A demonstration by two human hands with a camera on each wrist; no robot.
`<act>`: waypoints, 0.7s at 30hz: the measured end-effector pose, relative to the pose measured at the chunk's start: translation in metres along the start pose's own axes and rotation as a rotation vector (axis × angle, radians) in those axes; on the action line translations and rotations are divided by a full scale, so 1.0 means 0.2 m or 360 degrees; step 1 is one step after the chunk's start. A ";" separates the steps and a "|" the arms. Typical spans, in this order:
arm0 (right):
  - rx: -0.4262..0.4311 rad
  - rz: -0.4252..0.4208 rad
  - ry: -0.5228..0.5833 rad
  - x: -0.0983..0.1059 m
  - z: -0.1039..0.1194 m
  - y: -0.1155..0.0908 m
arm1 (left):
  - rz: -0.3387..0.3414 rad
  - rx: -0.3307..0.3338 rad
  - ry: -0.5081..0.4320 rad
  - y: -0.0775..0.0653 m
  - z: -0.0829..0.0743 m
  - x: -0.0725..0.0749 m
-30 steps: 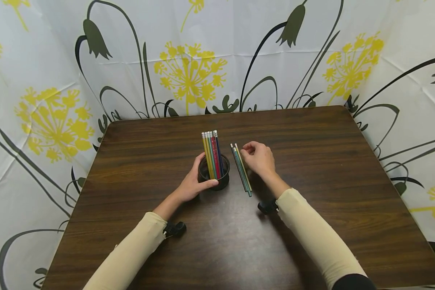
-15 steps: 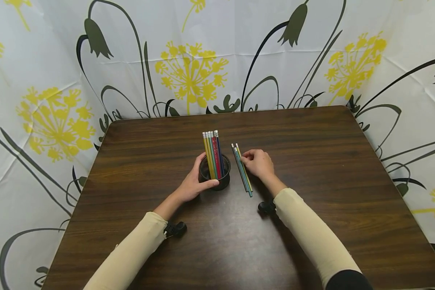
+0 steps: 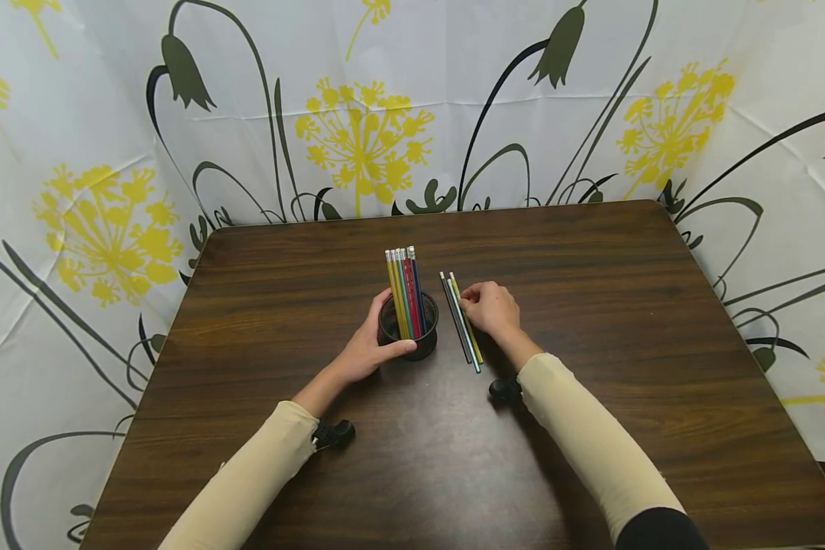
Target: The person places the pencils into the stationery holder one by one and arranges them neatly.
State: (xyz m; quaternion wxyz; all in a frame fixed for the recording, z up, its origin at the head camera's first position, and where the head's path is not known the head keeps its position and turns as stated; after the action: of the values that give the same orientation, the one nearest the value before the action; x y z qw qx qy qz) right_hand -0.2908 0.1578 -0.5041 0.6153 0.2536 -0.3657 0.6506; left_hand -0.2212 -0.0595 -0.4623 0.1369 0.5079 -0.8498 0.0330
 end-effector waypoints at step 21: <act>-0.0126 0.0016 -0.0228 0.07 0.00 -0.04 | 0.0002 0.0003 0.0040 0.00 0.00 0.00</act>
State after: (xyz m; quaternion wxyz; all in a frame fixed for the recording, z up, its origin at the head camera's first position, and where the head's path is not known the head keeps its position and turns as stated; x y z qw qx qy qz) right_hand -0.2843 0.1659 -0.4911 0.5939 0.2732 -0.4354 0.6189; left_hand -0.2209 -0.0599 -0.4630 0.1470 0.5070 -0.8483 0.0402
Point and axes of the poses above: each hand's wrist, its own y-axis towards the middle knuckle, its own x-axis out of the back of the hand, z = x × y, the point moved 7 cm from there along y, towards the middle knuckle, and after that the axes turned 4 degrees about -x, right-handed, at the moved point
